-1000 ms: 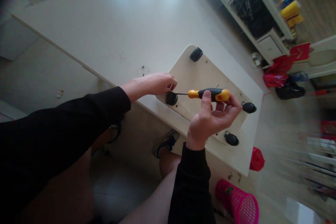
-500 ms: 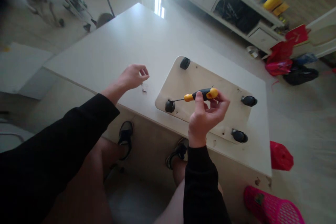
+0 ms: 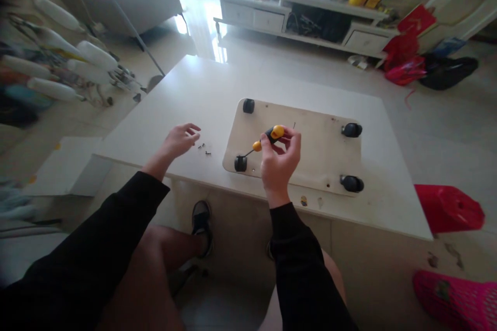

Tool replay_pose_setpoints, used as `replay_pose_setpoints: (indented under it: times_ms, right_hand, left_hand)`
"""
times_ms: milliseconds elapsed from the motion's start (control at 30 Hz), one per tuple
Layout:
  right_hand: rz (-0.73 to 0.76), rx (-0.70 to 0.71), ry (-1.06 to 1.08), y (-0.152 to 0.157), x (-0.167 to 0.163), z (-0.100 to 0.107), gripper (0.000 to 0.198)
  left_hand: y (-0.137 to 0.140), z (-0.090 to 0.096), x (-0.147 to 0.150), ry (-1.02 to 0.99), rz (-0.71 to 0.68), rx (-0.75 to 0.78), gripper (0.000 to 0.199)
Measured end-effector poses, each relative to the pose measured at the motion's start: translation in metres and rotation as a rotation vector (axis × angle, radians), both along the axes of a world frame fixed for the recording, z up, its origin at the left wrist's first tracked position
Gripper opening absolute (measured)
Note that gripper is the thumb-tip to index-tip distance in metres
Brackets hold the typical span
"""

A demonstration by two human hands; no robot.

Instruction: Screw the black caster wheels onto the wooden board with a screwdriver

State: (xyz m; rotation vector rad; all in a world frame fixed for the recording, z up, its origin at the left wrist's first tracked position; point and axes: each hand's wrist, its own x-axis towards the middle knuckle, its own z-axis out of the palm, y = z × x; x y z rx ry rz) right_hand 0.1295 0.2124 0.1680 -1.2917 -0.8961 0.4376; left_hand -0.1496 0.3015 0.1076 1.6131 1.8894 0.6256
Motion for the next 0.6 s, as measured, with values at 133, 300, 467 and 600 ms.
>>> replay_pose_setpoints:
  times_ms: [133,300,467,600]
  right_hand:
    - [0.02,-0.015,0.004,0.002,0.004,-0.001,0.036]
    - [0.022,0.008,0.016,0.004,0.005,-0.004,0.034]
    - [0.042,0.051,0.033,0.009,0.002,-0.008,0.031]
    - [0.033,0.052,0.042,0.01,-0.001,-0.008,0.03]
  left_hand:
    - [-0.016,0.006,0.036,-0.185,-0.449,0.023,0.033]
    - [-0.033,0.005,0.072,-0.184,-0.73,0.026,0.07]
    - [-0.044,0.004,0.091,0.01,-0.76,0.111,0.052]
    - [-0.046,0.003,0.093,0.067,-0.722,0.106,0.048]
